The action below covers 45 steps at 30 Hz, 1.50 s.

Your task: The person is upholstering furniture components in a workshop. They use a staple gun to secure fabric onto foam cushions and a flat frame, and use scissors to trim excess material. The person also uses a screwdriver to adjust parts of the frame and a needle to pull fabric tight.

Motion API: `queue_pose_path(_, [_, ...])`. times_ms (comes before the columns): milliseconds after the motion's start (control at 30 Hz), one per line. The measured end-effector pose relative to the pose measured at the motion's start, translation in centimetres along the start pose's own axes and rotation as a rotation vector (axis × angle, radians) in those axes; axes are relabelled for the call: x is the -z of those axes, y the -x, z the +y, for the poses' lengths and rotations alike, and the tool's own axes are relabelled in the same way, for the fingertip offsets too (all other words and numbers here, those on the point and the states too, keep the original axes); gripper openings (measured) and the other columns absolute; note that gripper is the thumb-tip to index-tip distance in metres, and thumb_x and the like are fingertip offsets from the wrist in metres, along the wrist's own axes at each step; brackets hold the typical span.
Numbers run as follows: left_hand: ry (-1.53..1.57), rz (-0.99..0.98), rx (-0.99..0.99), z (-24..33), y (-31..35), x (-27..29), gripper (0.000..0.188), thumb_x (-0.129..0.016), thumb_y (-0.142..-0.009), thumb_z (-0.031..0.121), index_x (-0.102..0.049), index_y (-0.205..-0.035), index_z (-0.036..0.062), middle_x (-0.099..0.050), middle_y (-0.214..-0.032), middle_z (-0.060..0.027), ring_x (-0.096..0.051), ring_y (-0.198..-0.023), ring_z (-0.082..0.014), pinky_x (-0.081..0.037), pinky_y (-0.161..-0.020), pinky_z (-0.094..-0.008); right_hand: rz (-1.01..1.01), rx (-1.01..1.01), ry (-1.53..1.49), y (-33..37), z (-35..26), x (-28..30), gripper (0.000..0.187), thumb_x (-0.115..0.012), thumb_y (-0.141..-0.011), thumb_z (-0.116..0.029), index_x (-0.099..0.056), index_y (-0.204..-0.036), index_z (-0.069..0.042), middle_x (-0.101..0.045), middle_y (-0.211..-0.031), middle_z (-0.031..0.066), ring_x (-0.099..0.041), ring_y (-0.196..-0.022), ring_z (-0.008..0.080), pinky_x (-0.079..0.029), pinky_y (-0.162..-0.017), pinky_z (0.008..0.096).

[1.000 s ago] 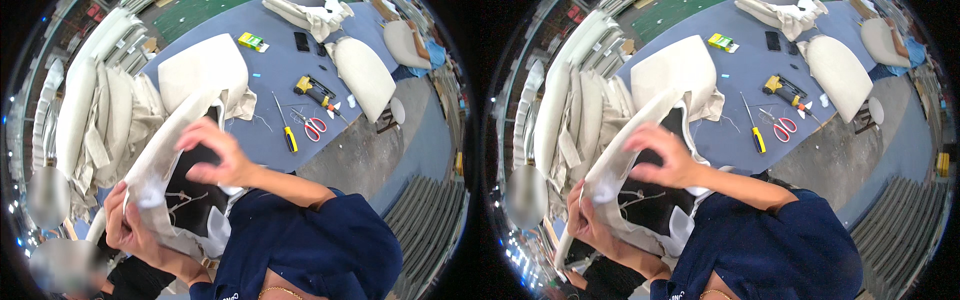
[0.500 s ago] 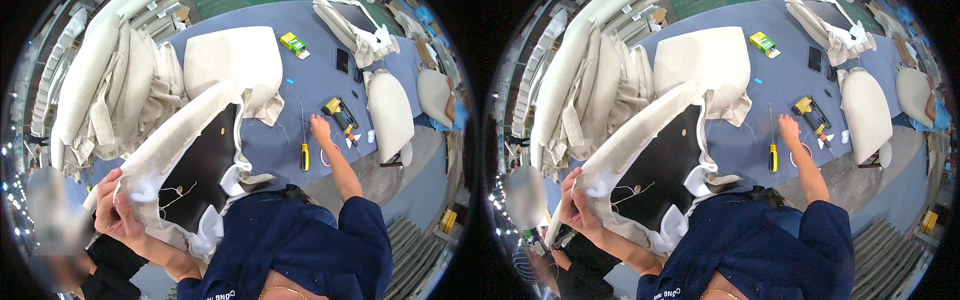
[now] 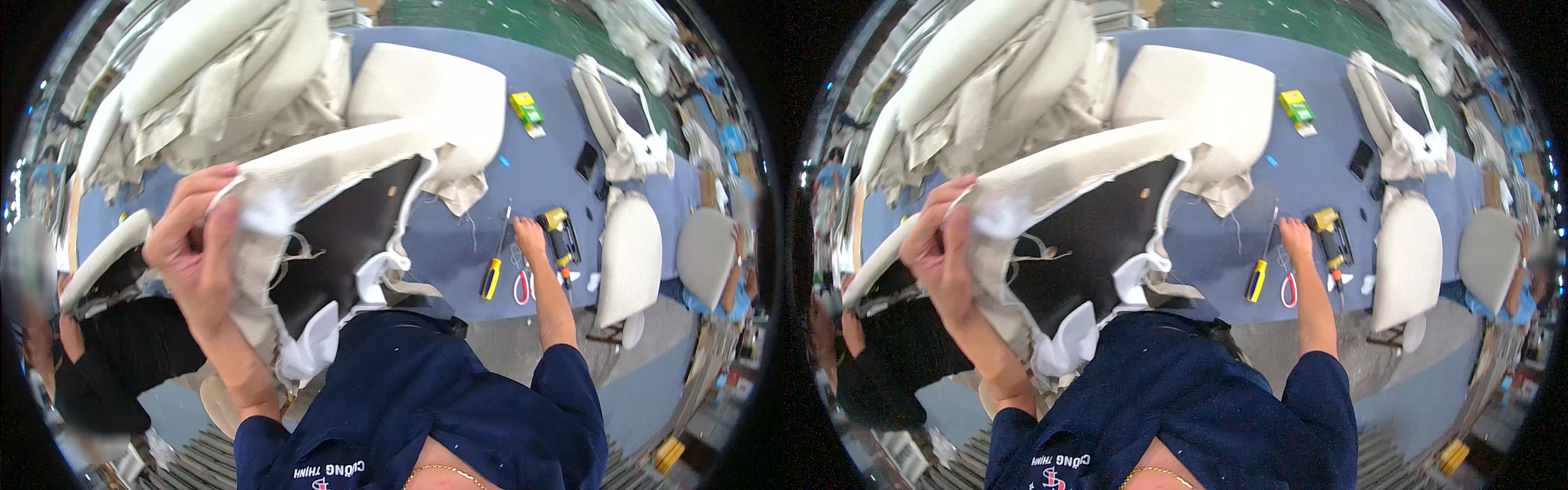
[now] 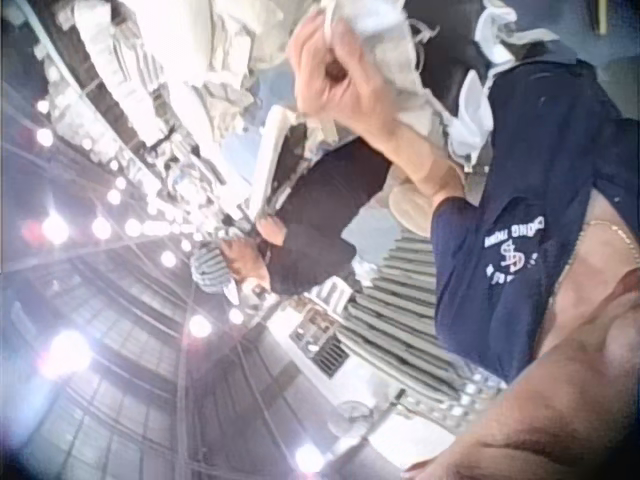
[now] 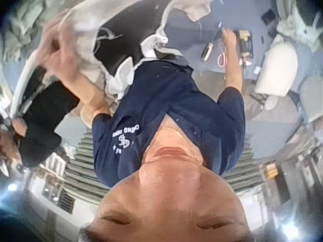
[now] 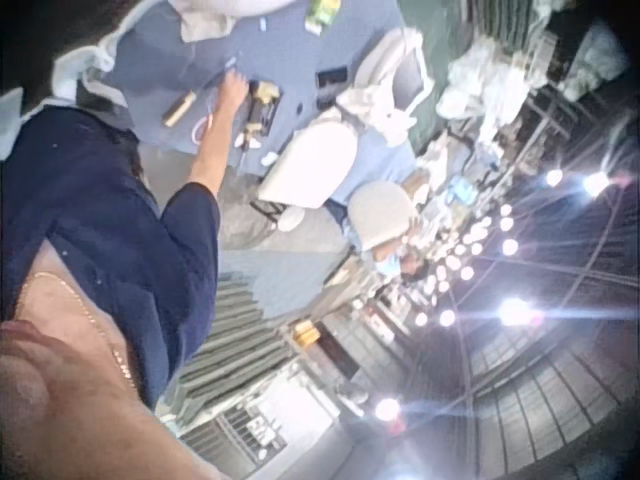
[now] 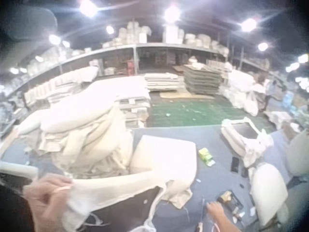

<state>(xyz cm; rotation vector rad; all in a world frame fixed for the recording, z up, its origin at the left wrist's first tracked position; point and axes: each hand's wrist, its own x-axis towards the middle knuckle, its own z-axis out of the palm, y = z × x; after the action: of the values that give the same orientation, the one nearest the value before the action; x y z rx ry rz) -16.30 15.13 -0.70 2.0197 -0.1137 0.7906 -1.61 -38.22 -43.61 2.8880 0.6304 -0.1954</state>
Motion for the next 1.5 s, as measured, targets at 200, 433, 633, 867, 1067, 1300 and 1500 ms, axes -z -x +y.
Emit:
queue_pose_path(200, [0.069,0.022,0.007,0.7,0.5,0.0,0.005,-0.074,-0.088,-0.004,-0.072,-0.090,-0.0082,-0.073,-0.098,-0.0119,-0.068,-0.099,-0.0197,-0.048,-0.076,-0.0256,-0.006,-0.051,0.073,0.1,1.7,3.9,0.019,-0.073,-0.083,-0.013,-0.064,-0.099,-0.005,-0.069,-0.103,0.0124,-0.071,-0.097,0.0328,-0.059,-0.078,0.0475])
queue_pose_path(433, [-0.098,0.064,-0.051,2.9,3.3,1.7,0.007,-0.076,-0.082,-0.001,-0.072,-0.086,-0.0068,-0.073,-0.089,-0.0134,-0.071,-0.098,-0.0287,-0.051,-0.087,-0.0352,0.207,-0.391,-1.100,-2.9,-5.2,8.8,0.023,-0.060,-0.098,-0.017,-0.069,-0.093,0.003,-0.066,-0.072,0.0108,-0.070,-0.068,0.0209,-0.060,-0.068,0.0352])
queue_pose_path(633, [-0.169,0.035,-0.146,3.5,4.9,2.6,0.022,-0.073,-0.089,0.014,-0.068,-0.082,-0.0070,-0.070,-0.085,-0.0151,-0.071,-0.099,-0.0354,-0.050,-0.100,-0.0537,0.210,-0.636,-1.953,-8.6,-14.5,4.3,0.029,-0.055,-0.106,-0.023,-0.067,-0.097,0.001,-0.071,-0.088,0.0095,-0.071,-0.080,0.0189,-0.061,-0.070,0.0339])
queue_pose_path(867, [-0.228,0.010,-0.044,2.1,0.8,-1.0,0.033,-0.076,-0.089,0.023,-0.066,-0.079,-0.0064,-0.069,-0.083,-0.0149,-0.070,-0.098,-0.0365,-0.049,-0.100,-0.0577,0.514,-0.844,-1.953,-14.1,-17.7,2.5,0.027,-0.052,-0.107,-0.023,-0.065,-0.098,-0.001,-0.068,-0.096,0.0063,-0.069,-0.093,0.0167,-0.058,-0.076,0.0337])
queue_pose_path(1067, [-0.266,-0.049,-0.019,1.8,-0.6,-2.6,0.040,-0.075,-0.091,0.035,-0.067,-0.078,-0.0015,-0.070,-0.082,-0.0158,-0.069,-0.094,-0.0379,-0.048,-0.100,-0.0610,0.460,-0.850,-2.007,-12.0,-14.4,2.8,0.026,-0.052,-0.105,-0.022,-0.063,-0.097,0.001,-0.070,-0.103,0.0128,-0.071,-0.091,0.0186,-0.058,-0.075,0.0312])
queue_pose_path(1300, [-0.166,-0.327,-0.170,0.7,-4.1,-2.9,0.031,-0.069,-0.091,0.027,-0.074,-0.084,-0.0027,-0.076,-0.086,-0.0148,-0.073,-0.093,-0.0403,-0.056,-0.088,-0.0578,0.436,-1.152,-2.149,-14.6,-14.7,1.7,0.017,-0.062,-0.094,-0.013,-0.067,-0.082,-0.002,-0.065,-0.079,0.0071,-0.064,-0.069,0.0175,-0.049,-0.050,0.0323])
queue_pose_path(1500, [-0.196,-0.408,-0.155,0.2,-5.1,-2.9,0.023,-0.077,-0.089,0.027,-0.074,-0.082,0.0051,-0.078,-0.098,-0.0044,-0.072,-0.105,-0.0288,-0.052,-0.100,-0.0538,0.430,-1.044,-1.891,-20.5,-5.6,6.3,0.017,-0.062,-0.093,-0.015,-0.068,-0.080,-0.004,-0.066,-0.076,0.0040,-0.062,-0.064,0.0146,-0.048,-0.055,0.0296])
